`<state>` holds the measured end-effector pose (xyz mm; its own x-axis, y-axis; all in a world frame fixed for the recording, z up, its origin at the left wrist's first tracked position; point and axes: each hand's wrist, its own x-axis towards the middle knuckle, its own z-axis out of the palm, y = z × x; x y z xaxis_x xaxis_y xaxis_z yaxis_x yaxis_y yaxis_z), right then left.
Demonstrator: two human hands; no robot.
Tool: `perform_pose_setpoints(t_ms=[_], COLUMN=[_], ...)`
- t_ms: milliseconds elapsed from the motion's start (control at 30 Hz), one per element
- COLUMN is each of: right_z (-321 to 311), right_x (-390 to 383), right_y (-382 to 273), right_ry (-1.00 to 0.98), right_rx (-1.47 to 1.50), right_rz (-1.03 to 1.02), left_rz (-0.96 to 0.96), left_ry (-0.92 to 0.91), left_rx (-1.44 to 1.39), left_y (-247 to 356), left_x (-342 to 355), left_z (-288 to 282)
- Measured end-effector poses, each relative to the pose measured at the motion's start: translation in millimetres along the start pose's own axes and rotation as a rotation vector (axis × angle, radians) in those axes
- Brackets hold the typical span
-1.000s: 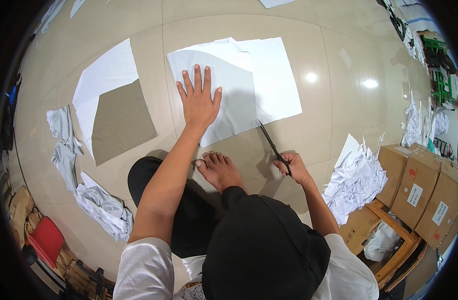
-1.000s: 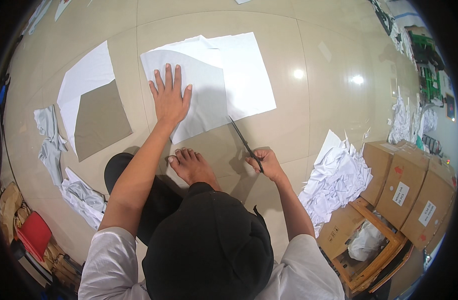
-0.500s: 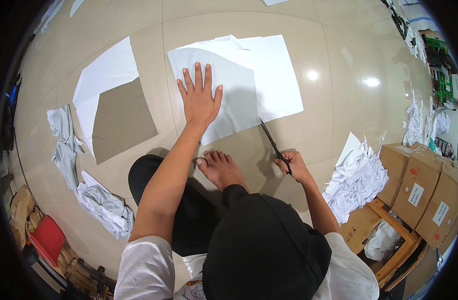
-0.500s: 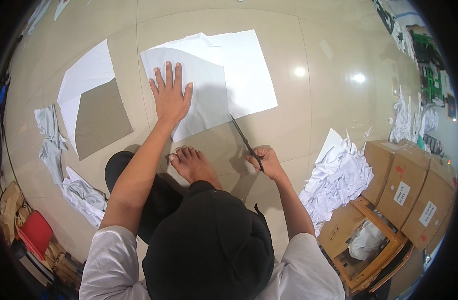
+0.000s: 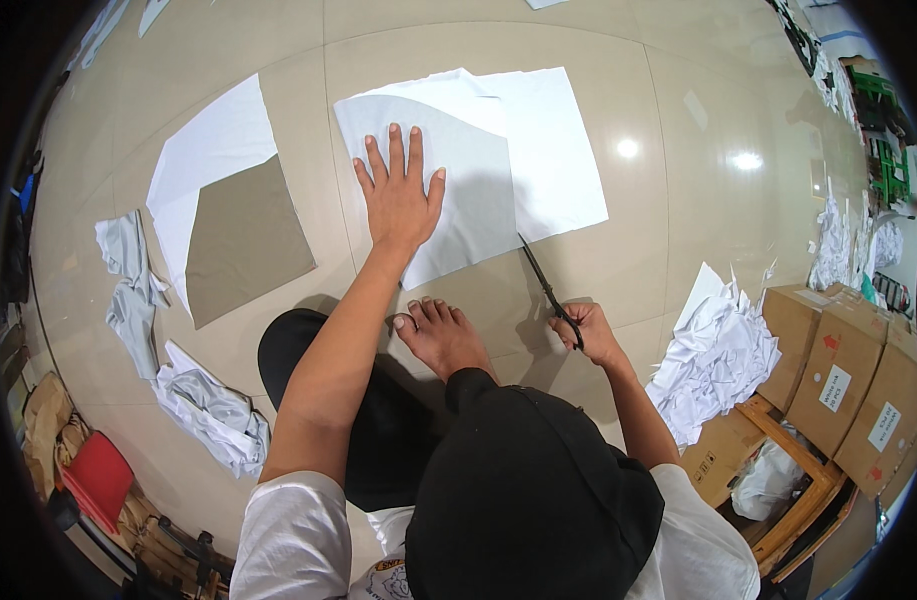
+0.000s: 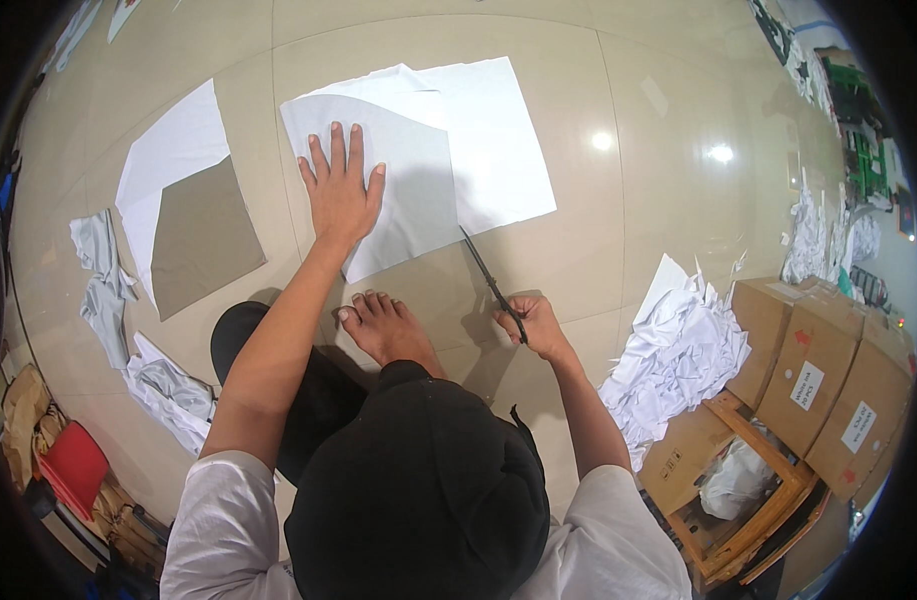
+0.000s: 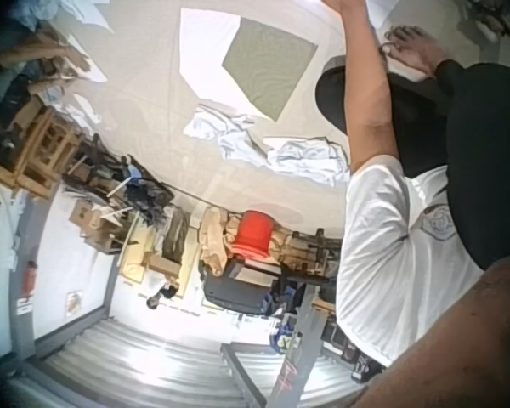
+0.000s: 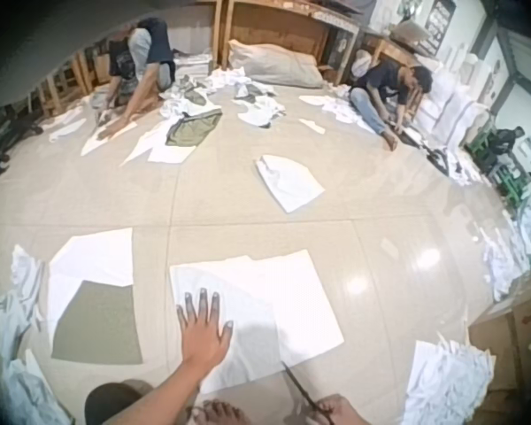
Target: The person sits on the floor and uses scissors to cut a white fabric piece following a brown paper template. They align the fabric over the template, cut along the edges, and remove the excess fabric.
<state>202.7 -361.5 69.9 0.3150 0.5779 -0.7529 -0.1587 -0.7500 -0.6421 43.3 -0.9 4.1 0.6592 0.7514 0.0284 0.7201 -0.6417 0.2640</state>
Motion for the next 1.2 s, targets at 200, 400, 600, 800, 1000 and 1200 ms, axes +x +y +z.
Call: perform_pose_setpoints(t_ms=[200,400,600,800,1000,1200], right_z=[0.3,2.3,2.7,4.6,5.6,14.2], right_x=[-0.7,0.5,1.9,2.2,2.4,-0.3], right_y=[-0.5,1.9,-0.4,1.1,4.1,2.5], right_ry=[-0.006,0.01,0.009,-0.003,0.001,-0.013], right_rx=[0.009,0.038,0.043,0.07,0.081,0.135], right_rz=[0.005,0.0,-0.002,-0.012,-0.012,0.02], left_rz=[0.003,-0.005,-0.011,0.001,0.003,0.002], left_ry=[0.005,-0.02,-0.032,-0.002,-0.01,0.0], left_rx=[-0.01,0.005,0.003,-0.013,0.001,-0.004], left_y=[0.2,0.0,1.1,0.9,1.3,-0.3], left_x=[-0.3,0.2,0.5,-0.1,0.2,-0.3], left_z=[0.3,0.3,-1.6,-1.1,-1.1,-0.4])
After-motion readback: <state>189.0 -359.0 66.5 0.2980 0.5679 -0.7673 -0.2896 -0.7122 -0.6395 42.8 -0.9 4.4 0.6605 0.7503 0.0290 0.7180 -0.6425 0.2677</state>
